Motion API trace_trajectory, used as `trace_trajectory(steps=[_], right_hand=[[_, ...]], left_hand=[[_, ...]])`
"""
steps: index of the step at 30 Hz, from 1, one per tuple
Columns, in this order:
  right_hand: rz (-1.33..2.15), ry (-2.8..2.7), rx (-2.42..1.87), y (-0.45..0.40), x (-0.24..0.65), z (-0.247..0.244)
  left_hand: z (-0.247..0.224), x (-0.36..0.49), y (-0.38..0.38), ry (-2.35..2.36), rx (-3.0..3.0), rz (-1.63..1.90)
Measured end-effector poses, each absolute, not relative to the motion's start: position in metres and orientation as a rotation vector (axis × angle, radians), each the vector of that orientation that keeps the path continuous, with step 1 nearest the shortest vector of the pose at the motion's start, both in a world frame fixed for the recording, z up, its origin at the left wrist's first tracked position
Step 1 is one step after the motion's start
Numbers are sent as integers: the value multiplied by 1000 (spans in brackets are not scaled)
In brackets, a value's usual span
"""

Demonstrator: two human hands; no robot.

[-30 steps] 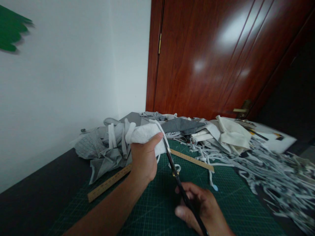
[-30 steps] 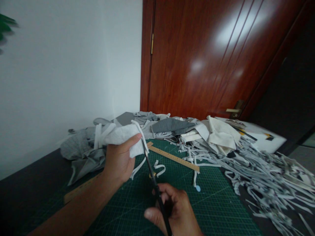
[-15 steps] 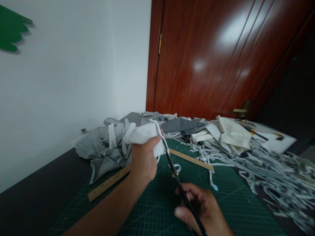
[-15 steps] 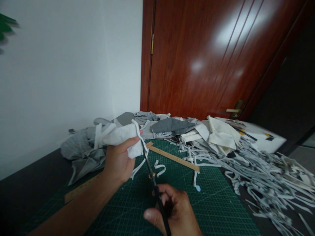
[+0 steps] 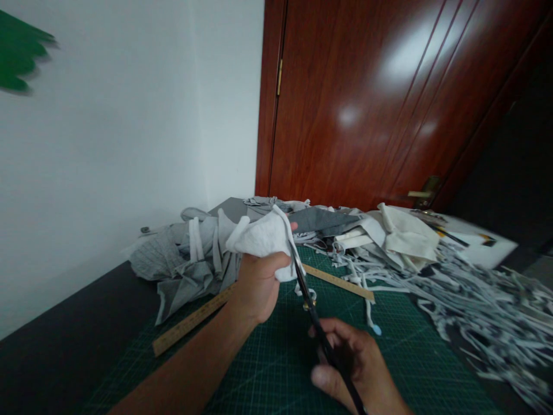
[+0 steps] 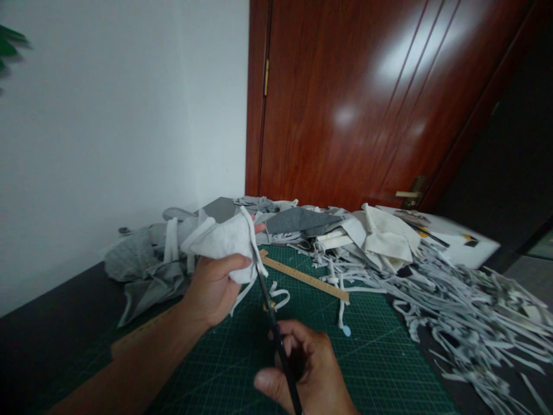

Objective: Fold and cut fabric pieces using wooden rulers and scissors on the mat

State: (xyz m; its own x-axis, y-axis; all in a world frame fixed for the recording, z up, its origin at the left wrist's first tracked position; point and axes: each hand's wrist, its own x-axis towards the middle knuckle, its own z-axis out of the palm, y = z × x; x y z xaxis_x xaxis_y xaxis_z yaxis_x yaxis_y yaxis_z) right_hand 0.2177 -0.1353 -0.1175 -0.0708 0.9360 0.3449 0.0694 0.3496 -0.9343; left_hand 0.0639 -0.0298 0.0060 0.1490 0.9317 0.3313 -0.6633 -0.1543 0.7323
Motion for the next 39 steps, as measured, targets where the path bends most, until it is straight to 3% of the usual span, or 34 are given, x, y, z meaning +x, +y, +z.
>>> trace_trajectory(steps=[39], right_hand=[[1003,-1394,-1012,-134,216,-114]], left_hand=[[2,69,-36,351,1015,1295]])
